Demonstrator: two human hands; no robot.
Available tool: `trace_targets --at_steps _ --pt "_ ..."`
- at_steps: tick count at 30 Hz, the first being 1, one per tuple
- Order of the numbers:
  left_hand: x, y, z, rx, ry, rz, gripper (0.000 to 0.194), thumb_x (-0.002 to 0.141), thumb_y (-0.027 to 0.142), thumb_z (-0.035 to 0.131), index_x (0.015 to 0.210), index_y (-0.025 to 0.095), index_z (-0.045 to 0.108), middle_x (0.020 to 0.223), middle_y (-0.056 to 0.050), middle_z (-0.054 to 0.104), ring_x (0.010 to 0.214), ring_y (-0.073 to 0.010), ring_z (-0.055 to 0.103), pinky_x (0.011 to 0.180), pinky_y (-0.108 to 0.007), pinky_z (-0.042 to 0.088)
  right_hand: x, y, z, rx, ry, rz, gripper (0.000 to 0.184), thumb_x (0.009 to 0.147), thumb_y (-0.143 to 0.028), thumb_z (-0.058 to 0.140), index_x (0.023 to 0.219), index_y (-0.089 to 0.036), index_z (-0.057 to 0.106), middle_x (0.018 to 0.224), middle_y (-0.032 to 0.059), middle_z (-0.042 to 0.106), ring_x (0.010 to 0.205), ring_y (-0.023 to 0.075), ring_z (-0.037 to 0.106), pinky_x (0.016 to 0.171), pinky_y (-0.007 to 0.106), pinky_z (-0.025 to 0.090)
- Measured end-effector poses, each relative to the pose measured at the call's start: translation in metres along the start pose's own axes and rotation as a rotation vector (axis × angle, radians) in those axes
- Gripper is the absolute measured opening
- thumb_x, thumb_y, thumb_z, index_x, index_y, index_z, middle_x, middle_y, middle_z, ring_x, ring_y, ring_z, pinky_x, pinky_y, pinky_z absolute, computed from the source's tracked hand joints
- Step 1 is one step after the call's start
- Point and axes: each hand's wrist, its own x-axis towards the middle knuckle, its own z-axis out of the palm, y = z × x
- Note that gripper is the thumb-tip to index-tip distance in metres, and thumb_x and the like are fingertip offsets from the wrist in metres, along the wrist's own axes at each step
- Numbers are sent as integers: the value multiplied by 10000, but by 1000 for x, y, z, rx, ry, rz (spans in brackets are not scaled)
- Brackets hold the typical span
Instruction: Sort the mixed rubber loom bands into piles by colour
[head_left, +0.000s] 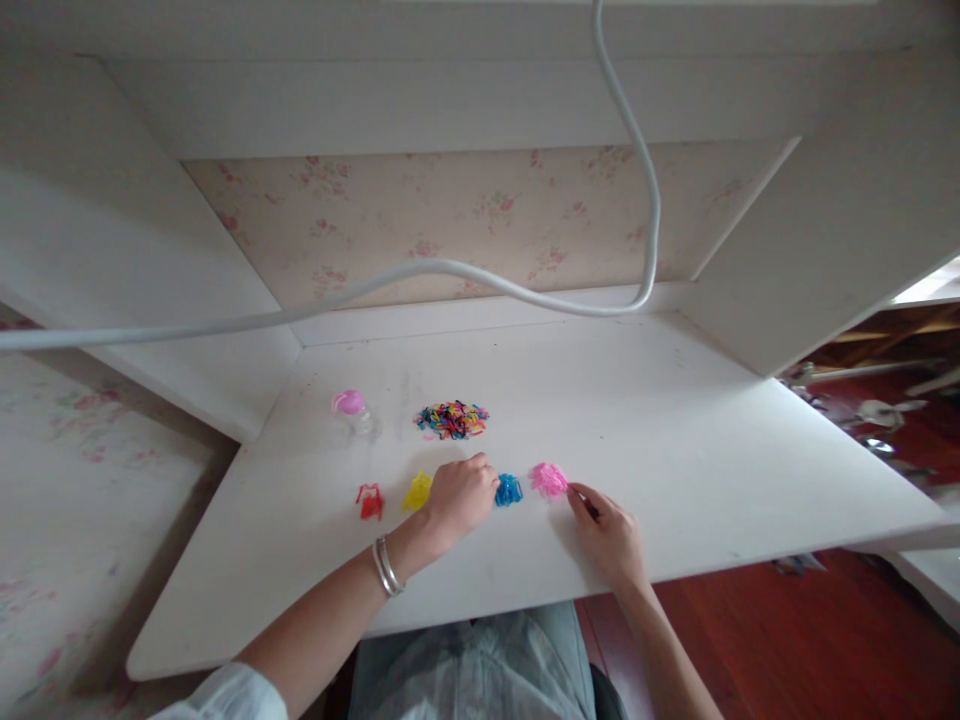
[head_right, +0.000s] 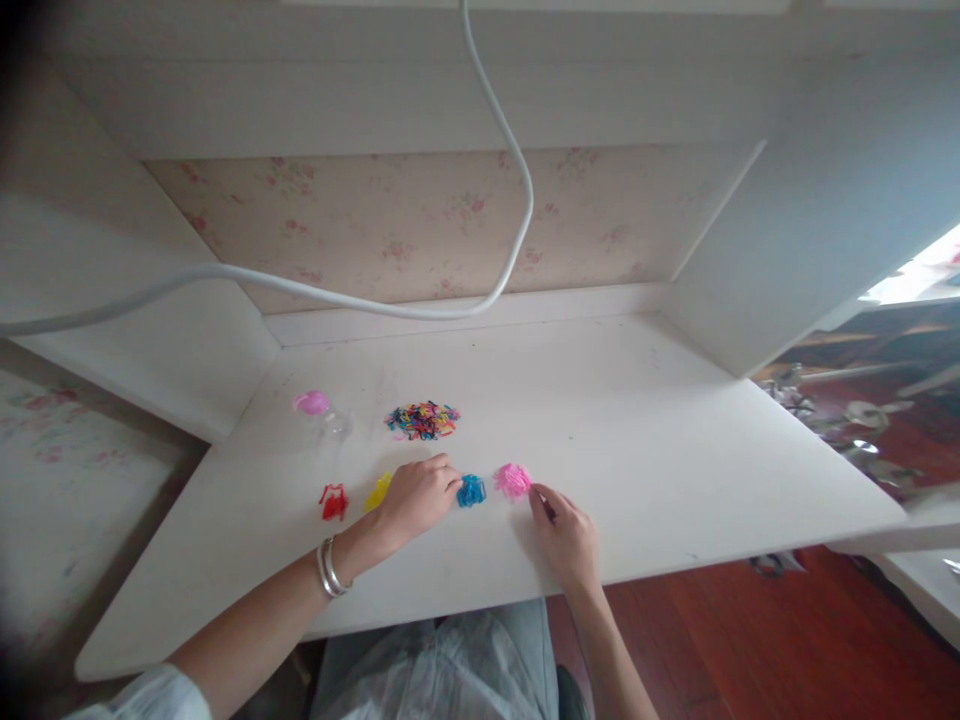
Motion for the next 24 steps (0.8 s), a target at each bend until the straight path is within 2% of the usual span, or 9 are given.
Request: trace_targets --at_steps 7,12,16,19,24 --pt "2 4 4 10 -34 -3 341 896 317 390 798 198 694 884 -81 647 773 -162 627 690 -286 464 0 0 -1 1 -1 -20 425 849 -527 392 944 -268 715 910 31 717 727 173 643 649 253 446" --pt "-2 1 -10 -2 4 -9 370 913 359 356 834 215 687 917 -72 646 790 -156 619 699 -273 457 0 -1 0 11 3 -12 410 846 -514 401 937 -269 717 917 27 717 723 167 640 652 249 446" --pt "-12 -16 -26 -80 177 -47 347 920 348 356 839 240 675 916 -34 655 814 -140 607 733 -253 449 -1 -1 0 12 2 -1 391 847 -507 412 934 -275 715 918 20 715 735 168 640 667 251 445" --pt "-30 -37 -31 -193 317 -119 305 911 337 387 874 227 668 903 -32 659 811 -130 596 768 -243 448 -1 0 -1 57 -4 19 401 835 -521 429 936 -262 718 894 22 716 738 169 638 673 248 453" --pt "-84 -77 -12 -379 479 -256 290 893 392 419 906 211 645 855 -23 661 746 -123 594 710 -229 463 4 4 -5 210 -8 110 450 790 -559 490 950 -206 720 829 36 713 734 177 630 632 237 457"
